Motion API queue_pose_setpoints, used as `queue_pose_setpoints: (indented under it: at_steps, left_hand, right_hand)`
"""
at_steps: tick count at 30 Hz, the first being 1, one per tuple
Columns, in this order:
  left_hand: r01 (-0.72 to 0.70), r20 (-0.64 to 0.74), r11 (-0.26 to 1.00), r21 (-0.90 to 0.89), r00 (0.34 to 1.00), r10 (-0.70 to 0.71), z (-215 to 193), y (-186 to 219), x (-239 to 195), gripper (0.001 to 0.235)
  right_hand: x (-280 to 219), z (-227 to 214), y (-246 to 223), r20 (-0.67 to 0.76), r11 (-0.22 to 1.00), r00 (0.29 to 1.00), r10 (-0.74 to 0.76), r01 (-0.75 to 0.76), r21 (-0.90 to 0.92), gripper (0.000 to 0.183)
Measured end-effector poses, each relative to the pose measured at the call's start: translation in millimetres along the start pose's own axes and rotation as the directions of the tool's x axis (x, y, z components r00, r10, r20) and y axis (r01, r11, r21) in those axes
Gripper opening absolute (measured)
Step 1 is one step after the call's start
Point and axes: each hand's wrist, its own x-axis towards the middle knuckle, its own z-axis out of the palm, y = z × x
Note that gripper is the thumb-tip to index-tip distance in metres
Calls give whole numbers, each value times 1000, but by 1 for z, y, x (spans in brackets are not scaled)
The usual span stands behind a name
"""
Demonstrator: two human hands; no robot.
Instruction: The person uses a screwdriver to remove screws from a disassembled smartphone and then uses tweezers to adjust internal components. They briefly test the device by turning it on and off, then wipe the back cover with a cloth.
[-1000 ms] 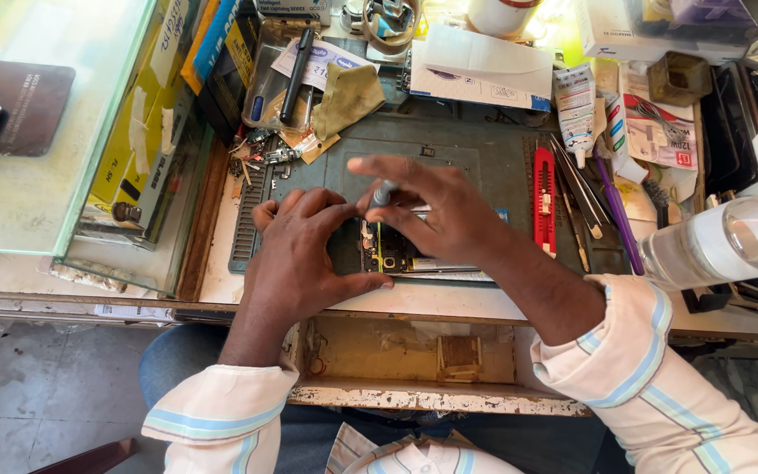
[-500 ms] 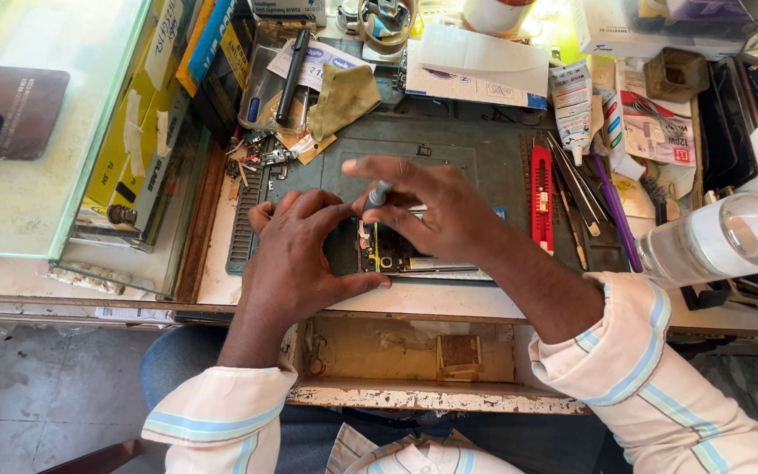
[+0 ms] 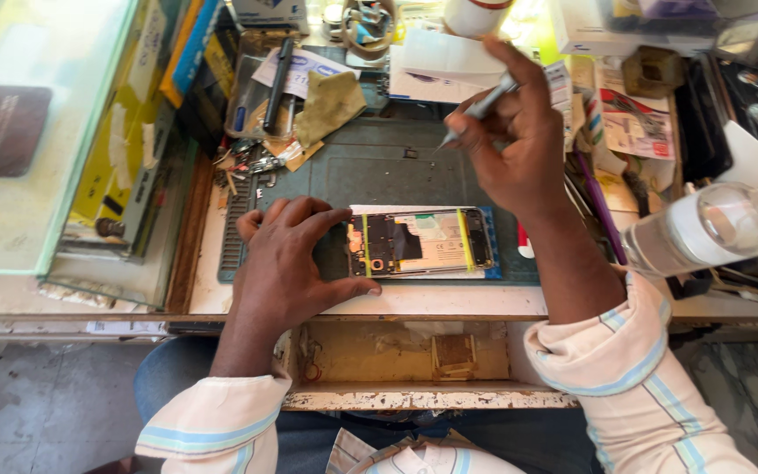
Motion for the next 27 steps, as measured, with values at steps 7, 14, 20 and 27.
queue_pose_setpoints:
  at_steps: [7, 14, 20, 27]
  left_hand:
    - [-34, -22, 999, -10, 999, 33, -1, 4, 0, 95]
    - [-48, -17, 998, 31, 999, 48, 0, 6, -1, 92]
    - [-36, 6, 997, 61, 999, 36, 4, 6, 2, 97]
    - [-60, -9, 998, 36, 998, 60, 7, 2, 1, 88]
  right_hand:
    - [-5, -11, 8, -42, 999, 999, 28, -30, -37, 57]
    - [-5, -12, 5, -6, 995, 1000, 19, -20, -95, 54]
    - [0, -20, 4, 76, 979, 992, 96, -81, -185, 56]
    - [1, -24, 0, 178, 965, 974, 140, -94, -244, 54]
